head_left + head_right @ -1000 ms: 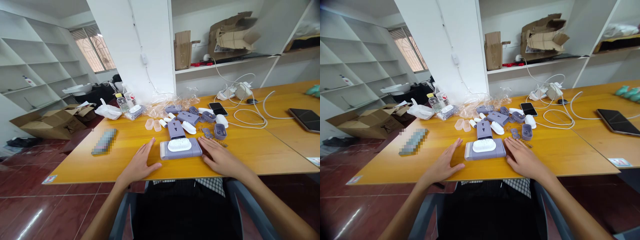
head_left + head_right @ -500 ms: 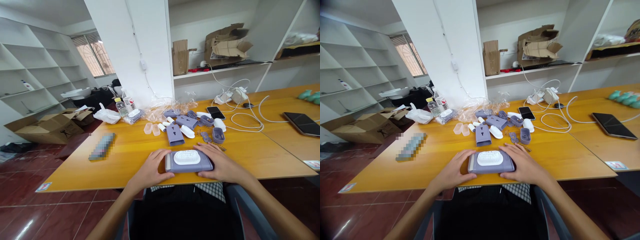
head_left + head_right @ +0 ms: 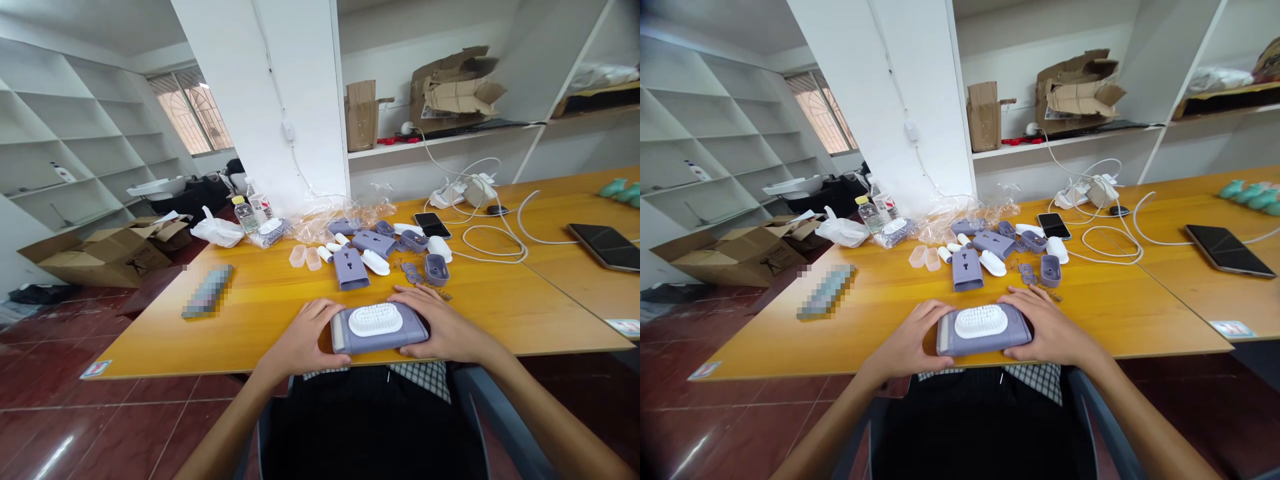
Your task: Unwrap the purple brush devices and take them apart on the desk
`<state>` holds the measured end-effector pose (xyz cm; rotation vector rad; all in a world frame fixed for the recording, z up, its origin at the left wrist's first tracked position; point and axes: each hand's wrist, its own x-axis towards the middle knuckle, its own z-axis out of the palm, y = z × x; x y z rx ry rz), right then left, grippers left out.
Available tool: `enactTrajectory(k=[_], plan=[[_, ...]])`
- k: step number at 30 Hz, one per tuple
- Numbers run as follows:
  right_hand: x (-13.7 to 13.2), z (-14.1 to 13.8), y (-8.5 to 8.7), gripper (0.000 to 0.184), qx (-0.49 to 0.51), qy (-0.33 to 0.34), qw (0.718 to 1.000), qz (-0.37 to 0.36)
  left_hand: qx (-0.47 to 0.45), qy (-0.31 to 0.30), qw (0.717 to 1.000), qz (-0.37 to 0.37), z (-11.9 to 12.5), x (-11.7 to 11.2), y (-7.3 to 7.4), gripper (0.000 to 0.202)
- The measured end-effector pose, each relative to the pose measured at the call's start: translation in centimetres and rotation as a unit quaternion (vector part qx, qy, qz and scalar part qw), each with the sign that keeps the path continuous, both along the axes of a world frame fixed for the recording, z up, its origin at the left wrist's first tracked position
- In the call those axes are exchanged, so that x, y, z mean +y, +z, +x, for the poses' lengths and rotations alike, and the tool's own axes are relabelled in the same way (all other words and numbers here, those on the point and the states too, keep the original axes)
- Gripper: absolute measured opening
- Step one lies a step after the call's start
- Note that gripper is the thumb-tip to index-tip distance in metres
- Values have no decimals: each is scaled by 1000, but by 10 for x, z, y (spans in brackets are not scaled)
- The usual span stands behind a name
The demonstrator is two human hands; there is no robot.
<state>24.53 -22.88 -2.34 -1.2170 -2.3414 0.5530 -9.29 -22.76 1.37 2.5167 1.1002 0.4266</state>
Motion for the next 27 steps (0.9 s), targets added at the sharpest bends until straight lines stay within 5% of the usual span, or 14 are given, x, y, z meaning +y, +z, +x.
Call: enactTrajectory(k=[27], plan=[[-2, 2, -1, 85, 4, -1, 1000, 16, -12, 20, 998, 57, -2, -2, -5, 81]])
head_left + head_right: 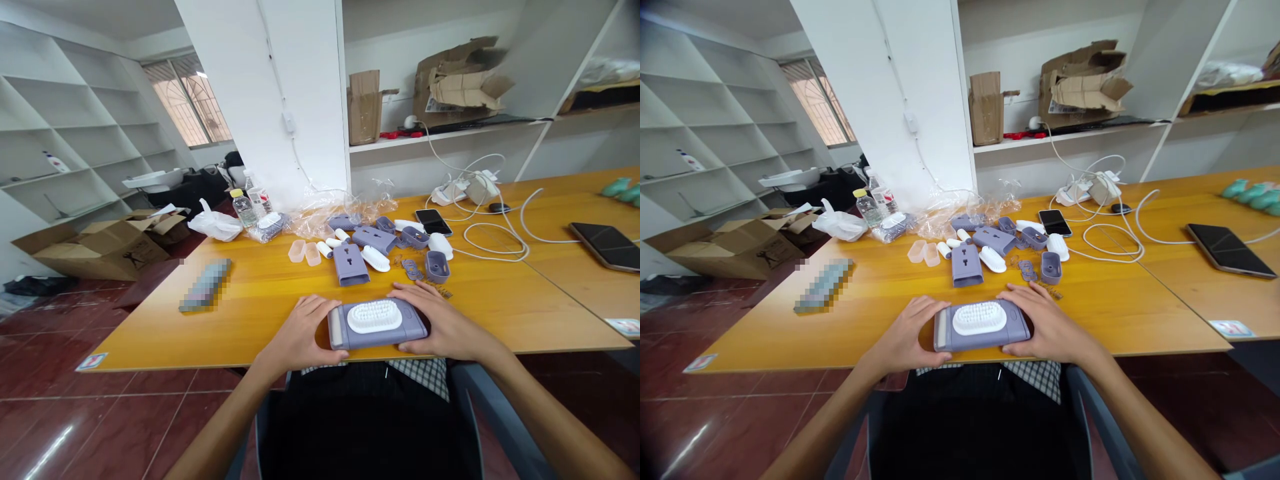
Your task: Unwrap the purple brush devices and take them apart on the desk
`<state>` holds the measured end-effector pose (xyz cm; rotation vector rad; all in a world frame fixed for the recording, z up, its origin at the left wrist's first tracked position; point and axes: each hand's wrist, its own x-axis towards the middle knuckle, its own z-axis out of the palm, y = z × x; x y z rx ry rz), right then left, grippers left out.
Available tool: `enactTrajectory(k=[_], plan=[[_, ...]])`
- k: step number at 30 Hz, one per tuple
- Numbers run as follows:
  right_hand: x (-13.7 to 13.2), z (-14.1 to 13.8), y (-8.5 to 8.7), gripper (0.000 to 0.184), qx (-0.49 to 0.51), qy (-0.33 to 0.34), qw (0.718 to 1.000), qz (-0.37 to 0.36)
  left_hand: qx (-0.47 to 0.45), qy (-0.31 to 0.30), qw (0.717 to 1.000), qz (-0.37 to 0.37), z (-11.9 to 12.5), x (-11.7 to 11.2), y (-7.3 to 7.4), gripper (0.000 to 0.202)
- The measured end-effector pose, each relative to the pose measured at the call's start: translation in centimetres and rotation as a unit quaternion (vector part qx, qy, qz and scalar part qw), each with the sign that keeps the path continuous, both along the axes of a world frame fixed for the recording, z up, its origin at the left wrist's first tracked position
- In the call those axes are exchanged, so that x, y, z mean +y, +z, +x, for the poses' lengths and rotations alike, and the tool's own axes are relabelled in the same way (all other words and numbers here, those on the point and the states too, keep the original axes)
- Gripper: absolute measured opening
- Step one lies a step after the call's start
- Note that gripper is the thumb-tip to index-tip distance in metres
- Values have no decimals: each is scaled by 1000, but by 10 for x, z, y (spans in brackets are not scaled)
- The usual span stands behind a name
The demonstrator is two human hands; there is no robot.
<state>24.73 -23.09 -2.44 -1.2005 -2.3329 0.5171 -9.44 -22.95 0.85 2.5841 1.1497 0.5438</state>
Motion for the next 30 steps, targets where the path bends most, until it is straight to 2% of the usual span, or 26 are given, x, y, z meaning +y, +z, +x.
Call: enactTrajectory(k=[7, 11, 14, 18, 21, 23, 26, 30], plan=[[0, -1, 1, 84, 11, 2, 1000, 5, 25, 25, 999, 15, 5, -2, 3, 77], [1, 2, 1, 84, 17, 7, 1000, 5, 11, 1, 1000, -24, -9, 1, 6, 71], [2, 4, 1, 82, 32, -9, 999, 15, -39, 35, 997, -62, -35, 5, 7, 65], [3, 3, 2, 78, 27, -23, 999, 23, -160, 124, 977, -67, -62, 8, 2, 79], [2, 1, 4, 77, 22, -23, 999, 12, -224, 127, 963, -75, -67, 11, -2, 85], [2, 1, 5, 78, 19, -26, 999, 5, -204, 121, 970, -60, -65, 15, 0, 81], [3, 2, 5, 80, 18, -28, 999, 8, -120, 128, 984, -21, -62, 22, 9, 71], [3, 4, 5, 83, 18, -20, 1000, 13, -10, 102, 993, -64, -67, 39, 24, 71]])
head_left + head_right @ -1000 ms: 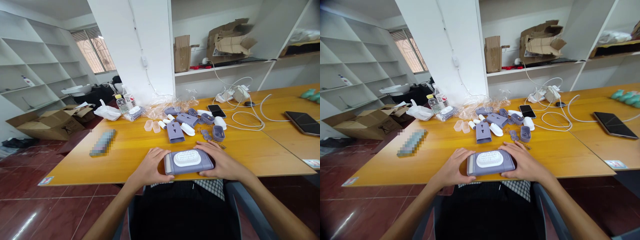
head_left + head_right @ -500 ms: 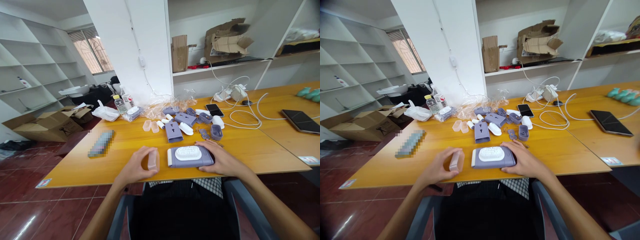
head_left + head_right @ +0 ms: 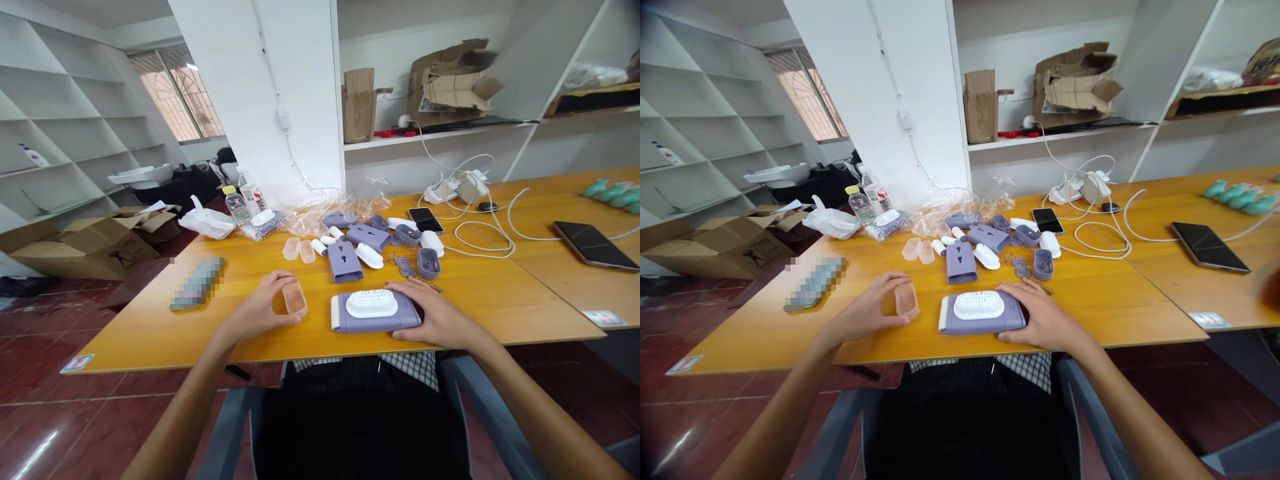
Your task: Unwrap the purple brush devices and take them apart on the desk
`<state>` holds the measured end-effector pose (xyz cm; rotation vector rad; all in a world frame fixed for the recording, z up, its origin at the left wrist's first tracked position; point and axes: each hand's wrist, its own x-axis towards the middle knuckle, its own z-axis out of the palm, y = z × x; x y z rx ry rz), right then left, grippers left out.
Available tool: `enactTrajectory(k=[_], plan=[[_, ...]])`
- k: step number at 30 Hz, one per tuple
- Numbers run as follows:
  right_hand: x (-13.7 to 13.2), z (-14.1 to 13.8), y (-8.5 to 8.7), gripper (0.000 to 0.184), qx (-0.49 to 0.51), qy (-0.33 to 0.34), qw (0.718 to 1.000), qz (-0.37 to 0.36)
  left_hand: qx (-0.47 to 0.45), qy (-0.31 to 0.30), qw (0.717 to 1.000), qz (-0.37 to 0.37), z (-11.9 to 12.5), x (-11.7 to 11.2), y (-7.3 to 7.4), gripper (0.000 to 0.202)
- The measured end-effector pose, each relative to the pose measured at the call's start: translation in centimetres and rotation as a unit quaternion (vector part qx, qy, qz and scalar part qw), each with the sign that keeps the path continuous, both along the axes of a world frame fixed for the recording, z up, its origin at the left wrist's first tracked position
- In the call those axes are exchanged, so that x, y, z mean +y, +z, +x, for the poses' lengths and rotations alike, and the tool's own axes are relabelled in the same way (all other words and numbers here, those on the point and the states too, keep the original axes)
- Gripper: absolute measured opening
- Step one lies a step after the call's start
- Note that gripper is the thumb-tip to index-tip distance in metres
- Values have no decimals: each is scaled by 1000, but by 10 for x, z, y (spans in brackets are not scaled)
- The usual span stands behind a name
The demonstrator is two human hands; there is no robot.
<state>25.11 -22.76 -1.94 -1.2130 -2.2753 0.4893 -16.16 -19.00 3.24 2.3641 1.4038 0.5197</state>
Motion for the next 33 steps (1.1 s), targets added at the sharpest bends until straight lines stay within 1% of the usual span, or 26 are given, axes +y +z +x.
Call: enactTrajectory(k=[2, 4, 7, 9, 11, 14, 16, 19, 21, 23, 25, 27, 30, 33], plan=[[0, 0, -1, 84, -1, -1, 1000, 0, 15, -14, 999, -31, -6, 11, 3, 73], [0, 0, -2, 84, -2, -7, 1000, -3, -2, -8, 999, -44, -11, 22, 2, 75], [0, -1, -2, 84, -3, -14, 1000, -9, -50, 22, 998, -35, -17, 32, -3, 76], [-1, -2, -3, 84, 0, -17, 1000, -9, -64, 40, 997, -14, -19, 33, -7, 78], [-1, -3, -4, 82, 6, -29, 1000, -4, -53, 55, 997, 9, -20, 29, -11, 82], [-1, -4, -7, 82, 12, -54, 998, 2, -3, 93, 995, 44, -19, 14, -18, 86], [-1, -5, -10, 83, 11, -69, 998, 4, 8, 123, 989, 84, -14, 1, -23, 75], [0, -8, -11, 80, 5, -98, 995, 7, -23, 141, 977, 160, -3, -22, -28, 43], [1, -12, -11, 78, 1, -116, 993, 8, -39, 112, 975, 186, 6, -35, -29, 29], [2, -15, -11, 76, -1, -132, 991, 8, -40, 47, 982, 177, 15, -43, -30, 21], [3, -17, -11, 74, -3, -144, 989, 10, -34, -18, 987, 154, 23, -45, -30, 19], [3, -19, -12, 72, -5, -152, 988, 19, -23, -60, 988, 138, 30, -43, -31, 21], [4, -20, -16, 73, -7, -160, 986, 39, 7, -88, 988, 125, 38, -36, -35, 28], [5, -19, -19, 75, -11, -165, 985, 43, 41, -94, 989, 109, 43, -32, -38, 36]])
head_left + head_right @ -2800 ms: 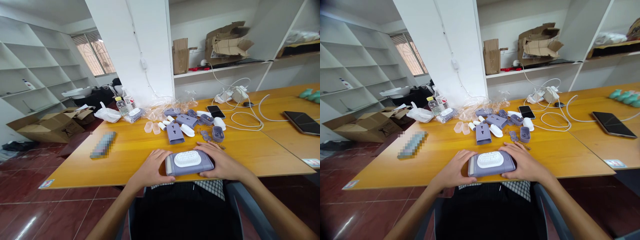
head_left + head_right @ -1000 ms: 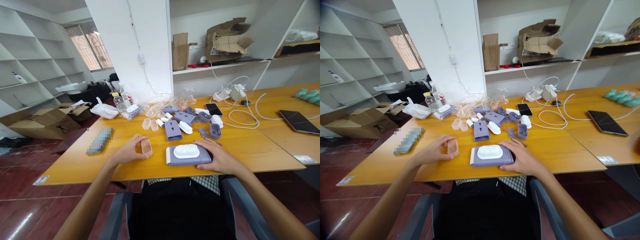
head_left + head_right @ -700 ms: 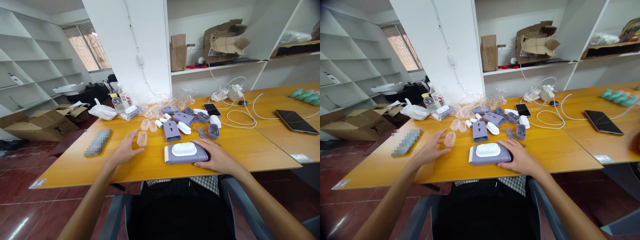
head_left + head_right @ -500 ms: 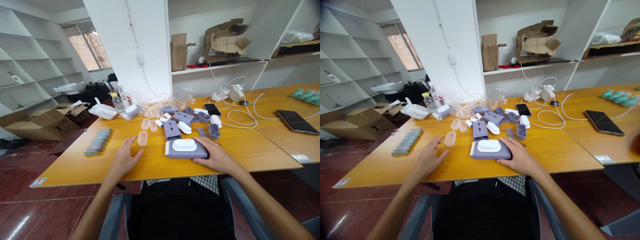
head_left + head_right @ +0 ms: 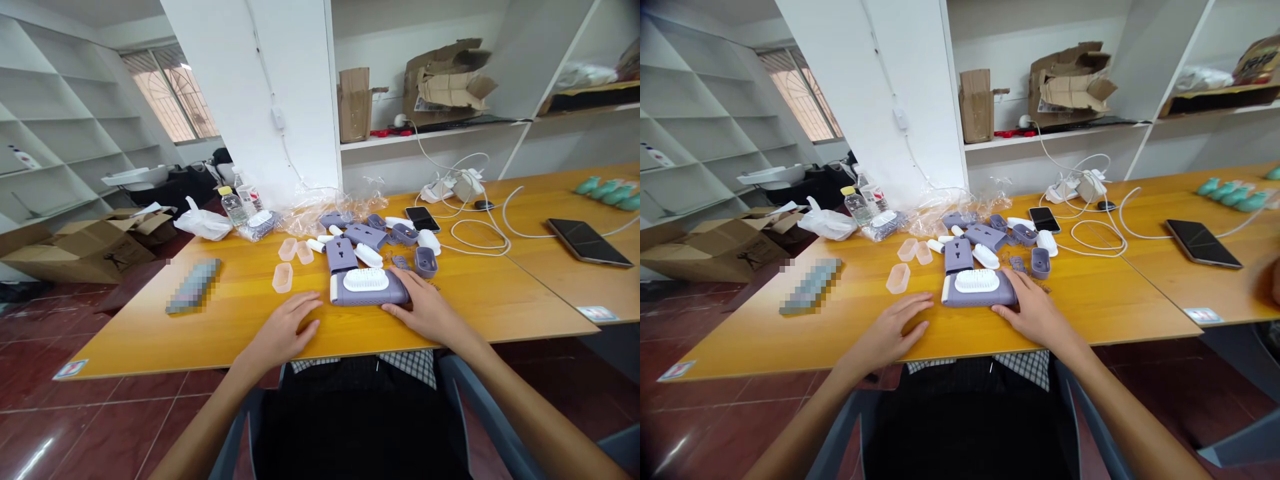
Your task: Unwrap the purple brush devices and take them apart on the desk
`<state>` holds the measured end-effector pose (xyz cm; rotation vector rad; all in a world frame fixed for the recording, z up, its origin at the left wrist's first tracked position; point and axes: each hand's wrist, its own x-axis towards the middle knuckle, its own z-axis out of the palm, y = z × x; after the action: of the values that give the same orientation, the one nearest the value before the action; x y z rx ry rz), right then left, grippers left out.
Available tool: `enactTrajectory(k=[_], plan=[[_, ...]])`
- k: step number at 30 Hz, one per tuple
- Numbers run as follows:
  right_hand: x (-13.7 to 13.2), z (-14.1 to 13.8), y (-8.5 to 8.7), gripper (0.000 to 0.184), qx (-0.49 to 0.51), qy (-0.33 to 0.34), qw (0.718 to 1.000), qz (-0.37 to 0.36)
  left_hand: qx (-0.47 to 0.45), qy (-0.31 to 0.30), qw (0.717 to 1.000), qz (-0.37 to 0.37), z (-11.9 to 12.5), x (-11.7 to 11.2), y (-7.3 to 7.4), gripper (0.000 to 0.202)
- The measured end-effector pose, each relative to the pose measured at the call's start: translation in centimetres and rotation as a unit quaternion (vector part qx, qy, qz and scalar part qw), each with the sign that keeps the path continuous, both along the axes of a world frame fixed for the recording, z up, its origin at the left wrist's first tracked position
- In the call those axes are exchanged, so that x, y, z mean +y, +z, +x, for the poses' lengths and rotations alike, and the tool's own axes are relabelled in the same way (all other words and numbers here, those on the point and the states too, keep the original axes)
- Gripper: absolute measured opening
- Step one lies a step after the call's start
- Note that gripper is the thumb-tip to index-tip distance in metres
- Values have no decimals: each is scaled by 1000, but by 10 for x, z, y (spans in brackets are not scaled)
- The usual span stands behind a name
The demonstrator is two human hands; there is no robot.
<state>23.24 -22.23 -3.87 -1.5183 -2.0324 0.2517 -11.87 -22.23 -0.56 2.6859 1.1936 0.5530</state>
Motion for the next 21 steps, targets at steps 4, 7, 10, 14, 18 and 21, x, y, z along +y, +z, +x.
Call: enactTrajectory(k=[4, 7, 10, 14, 18, 21], plan=[[0, 8, -3, 87, -2, 20, 1000, -7, 35, 25, 999, -18, 2, -1, -2, 46], [0, 21, -5, 89, 2, 59, 998, -14, 40, 34, 998, -24, 1, -2, -1, 52], [0, 34, -5, 89, 4, 76, 997, -26, 41, 37, 998, -35, 0, -2, -1, 56], [-1, 44, -1, 96, 11, 90, 995, -50, 31, 50, 997, -56, -3, -2, 0, 66], [0, 43, -1, 97, 22, 96, 993, -58, 18, 61, 996, -68, -5, -2, 0, 71], [1, 41, -4, 92, 7, 83, 996, -42, 14, 54, 996, -67, -5, -1, 0, 68]])
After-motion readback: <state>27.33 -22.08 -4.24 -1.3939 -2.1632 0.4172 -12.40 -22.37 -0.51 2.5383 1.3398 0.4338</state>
